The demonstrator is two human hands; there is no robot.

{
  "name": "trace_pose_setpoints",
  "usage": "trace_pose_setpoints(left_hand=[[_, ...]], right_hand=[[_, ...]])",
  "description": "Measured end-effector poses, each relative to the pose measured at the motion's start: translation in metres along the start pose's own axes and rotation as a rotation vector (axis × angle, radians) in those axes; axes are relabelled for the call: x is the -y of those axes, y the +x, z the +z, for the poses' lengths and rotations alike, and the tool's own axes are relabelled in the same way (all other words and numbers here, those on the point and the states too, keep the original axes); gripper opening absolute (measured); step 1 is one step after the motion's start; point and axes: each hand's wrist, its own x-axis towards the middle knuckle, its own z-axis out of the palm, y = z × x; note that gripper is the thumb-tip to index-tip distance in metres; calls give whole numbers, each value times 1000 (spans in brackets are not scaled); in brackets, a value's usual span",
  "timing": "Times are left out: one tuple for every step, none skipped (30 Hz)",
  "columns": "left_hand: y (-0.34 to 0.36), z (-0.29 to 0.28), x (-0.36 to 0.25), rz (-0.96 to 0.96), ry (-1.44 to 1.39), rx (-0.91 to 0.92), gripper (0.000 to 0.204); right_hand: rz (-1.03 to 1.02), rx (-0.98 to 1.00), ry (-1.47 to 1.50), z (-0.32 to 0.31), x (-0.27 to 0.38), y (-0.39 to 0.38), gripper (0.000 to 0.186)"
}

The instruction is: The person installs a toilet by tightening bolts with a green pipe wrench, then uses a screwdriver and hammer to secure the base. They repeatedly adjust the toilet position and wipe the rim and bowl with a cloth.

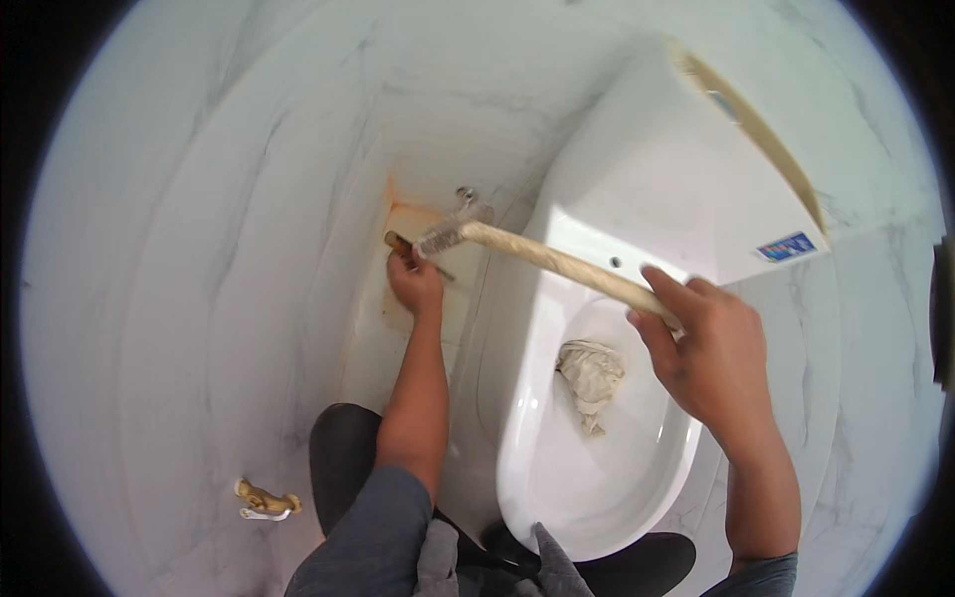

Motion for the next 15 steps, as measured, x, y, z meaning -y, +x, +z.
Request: trace_pose_setpoints(left_hand=[[2, -18, -30, 80, 42, -20, 34], [12, -37, -63, 192, -88, -41, 33], [19, -55, -108, 258, -233, -43, 32], [25, -77, -148, 347, -217, -44, 31], [30, -101, -187, 366, -212, -18, 31], [31, -124, -227, 471, -226, -35, 29], [26, -138, -271, 402, -367, 7, 30], [22, -155, -307, 347, -513, 50, 30], [14, -172, -341, 319, -533, 137, 32], [1, -185, -371, 353, -563, 236, 33], [-15, -193, -399, 292, -572, 389, 35], [-35, -198, -426, 276, -594, 547, 36], [-59, -199, -449, 301, -647, 710, 38], [-82, -199, -471, 234, -633, 887, 37], [-111, -197, -486, 220, -636, 1056, 38]], right_hand=[[75, -8, 30, -7, -12, -16, 24], [118, -53, 113, -13, -22, -35, 25], [183, -90, 186, -25, -38, -57, 25], [268, -118, 259, -32, -50, -79, 26], [316, -206, 349, -35, -59, -101, 25], [379, -295, 436, -37, -65, -123, 25], [500, -373, 526, -44, -73, -141, 25], [396, -484, 564, -50, -77, -160, 29], [467, -361, 589, -53, -77, -177, 31], [597, -256, 623, -56, -73, -192, 32], [683, -214, 761, -53, -63, -205, 34], [768, -224, 915, -51, -53, -214, 36], [710, -312, 915, -52, -45, -223, 40], [717, -325, 875, -54, -42, -229, 41], [668, -477, 750, -53, -39, -232, 42]])
